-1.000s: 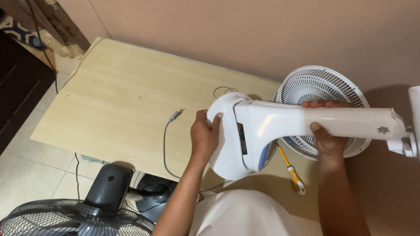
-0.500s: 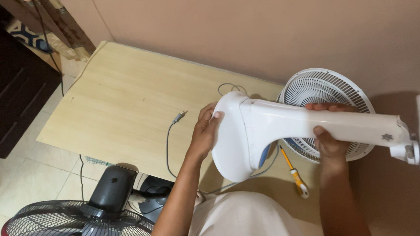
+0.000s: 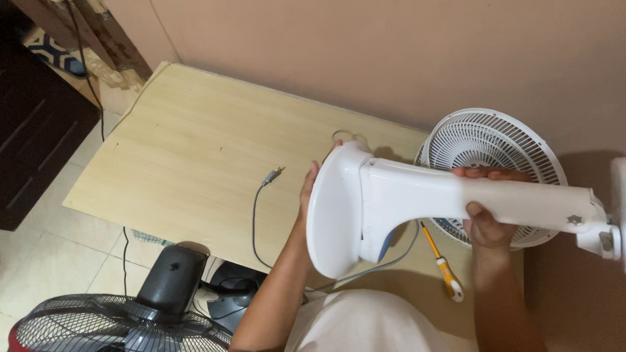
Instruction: The person assembles a white pedestal fan by attaching the motor housing to the base and securing it with a screwdriver. They then adjust the internal components and tighten the assembly.
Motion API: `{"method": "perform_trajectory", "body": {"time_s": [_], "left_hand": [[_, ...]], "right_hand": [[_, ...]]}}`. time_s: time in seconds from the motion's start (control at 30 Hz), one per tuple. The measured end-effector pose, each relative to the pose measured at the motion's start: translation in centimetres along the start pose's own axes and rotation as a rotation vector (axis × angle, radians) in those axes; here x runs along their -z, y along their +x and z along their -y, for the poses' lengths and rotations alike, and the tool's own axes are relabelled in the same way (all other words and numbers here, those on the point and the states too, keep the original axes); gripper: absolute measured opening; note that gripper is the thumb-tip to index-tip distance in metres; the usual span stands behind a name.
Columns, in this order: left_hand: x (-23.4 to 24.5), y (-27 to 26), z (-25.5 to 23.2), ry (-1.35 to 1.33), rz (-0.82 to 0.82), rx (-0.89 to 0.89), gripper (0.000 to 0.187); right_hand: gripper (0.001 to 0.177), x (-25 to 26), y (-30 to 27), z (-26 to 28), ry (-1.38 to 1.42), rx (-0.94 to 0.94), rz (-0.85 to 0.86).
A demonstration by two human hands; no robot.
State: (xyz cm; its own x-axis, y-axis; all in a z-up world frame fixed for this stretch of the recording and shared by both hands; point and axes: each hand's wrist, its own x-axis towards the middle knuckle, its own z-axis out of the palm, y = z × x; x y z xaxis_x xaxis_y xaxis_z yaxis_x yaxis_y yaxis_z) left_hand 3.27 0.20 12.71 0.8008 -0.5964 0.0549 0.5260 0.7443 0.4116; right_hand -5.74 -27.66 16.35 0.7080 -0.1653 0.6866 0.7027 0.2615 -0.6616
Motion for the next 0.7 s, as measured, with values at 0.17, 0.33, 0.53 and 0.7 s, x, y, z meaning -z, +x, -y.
{"method": "perform_trajectory", "body": {"time_s": [0.17, 0.33, 0.53, 0.7], "left_hand": [[0.3, 0.3, 0.6, 0.055, 0.002, 0.0, 0.074], [0.1, 0.2, 0.4, 0.051, 0.003, -0.006, 0.075], [0.9, -0.8, -0.2, 0.019, 0.018, 0.005, 0.087], [8.2, -1.5, 2.5, 0.059, -0.024, -0.001, 0.115]], "right_hand": [[0.044, -0.8, -0.8, -0.2, -0.074, 0.013, -0.068], [0.044, -0.7, -0.5, -0.7, -0.113, 0.051, -0.065], [0.045, -0.8, 0.0, -0.5, -0.138, 0.049, -0.085], [0.044, -1.1, 1.0, -0.6, -0.142, 0.074, -0.121]]}}
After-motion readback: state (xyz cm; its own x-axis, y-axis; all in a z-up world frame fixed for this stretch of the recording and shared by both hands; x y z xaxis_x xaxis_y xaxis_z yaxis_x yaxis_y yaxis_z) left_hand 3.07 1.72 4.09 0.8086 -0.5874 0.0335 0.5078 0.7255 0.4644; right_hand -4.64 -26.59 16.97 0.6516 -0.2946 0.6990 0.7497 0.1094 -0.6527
